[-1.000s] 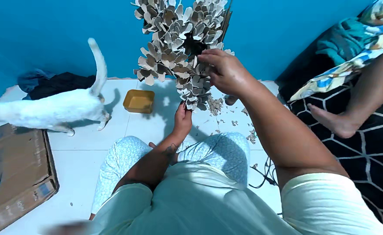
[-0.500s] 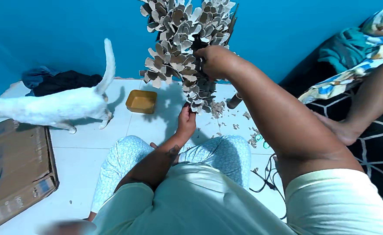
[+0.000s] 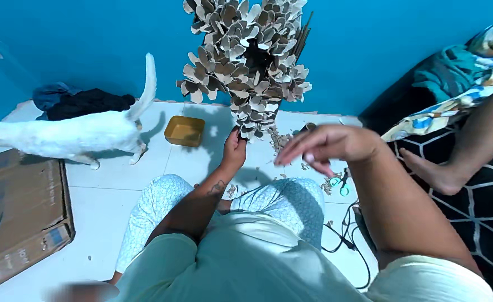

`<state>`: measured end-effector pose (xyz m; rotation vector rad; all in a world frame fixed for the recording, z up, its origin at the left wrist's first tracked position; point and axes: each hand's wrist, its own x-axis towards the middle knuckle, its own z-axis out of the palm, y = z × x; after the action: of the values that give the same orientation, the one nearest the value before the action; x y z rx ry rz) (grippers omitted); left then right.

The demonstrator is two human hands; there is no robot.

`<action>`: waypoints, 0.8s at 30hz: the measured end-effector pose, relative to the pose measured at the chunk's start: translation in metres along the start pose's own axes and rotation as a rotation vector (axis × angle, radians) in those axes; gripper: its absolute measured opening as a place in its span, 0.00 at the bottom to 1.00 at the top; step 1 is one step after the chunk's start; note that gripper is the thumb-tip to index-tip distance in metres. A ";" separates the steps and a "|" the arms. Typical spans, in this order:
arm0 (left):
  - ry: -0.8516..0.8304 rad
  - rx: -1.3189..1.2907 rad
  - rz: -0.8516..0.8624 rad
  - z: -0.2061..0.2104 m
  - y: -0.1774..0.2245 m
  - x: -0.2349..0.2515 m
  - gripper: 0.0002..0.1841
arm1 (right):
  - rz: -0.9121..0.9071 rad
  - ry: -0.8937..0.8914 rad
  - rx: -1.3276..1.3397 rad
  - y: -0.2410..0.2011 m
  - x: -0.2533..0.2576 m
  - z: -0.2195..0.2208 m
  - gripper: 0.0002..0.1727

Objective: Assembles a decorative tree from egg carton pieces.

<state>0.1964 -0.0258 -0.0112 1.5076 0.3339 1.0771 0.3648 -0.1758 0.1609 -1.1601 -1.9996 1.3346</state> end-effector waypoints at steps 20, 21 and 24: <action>0.028 -0.225 -0.001 0.013 0.036 0.009 0.19 | 0.194 0.698 -0.974 0.038 0.036 0.067 0.35; 0.027 -0.240 -0.002 0.015 0.036 0.009 0.19 | 0.211 0.705 -0.989 0.036 0.038 0.066 0.35; 0.010 -0.262 -0.007 0.019 0.036 0.008 0.19 | 0.243 0.727 -1.026 0.036 0.043 0.065 0.34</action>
<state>0.2023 -0.0417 0.0266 1.2668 0.1961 1.0790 0.3073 -0.1661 0.0983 -1.9758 -1.9513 -0.2146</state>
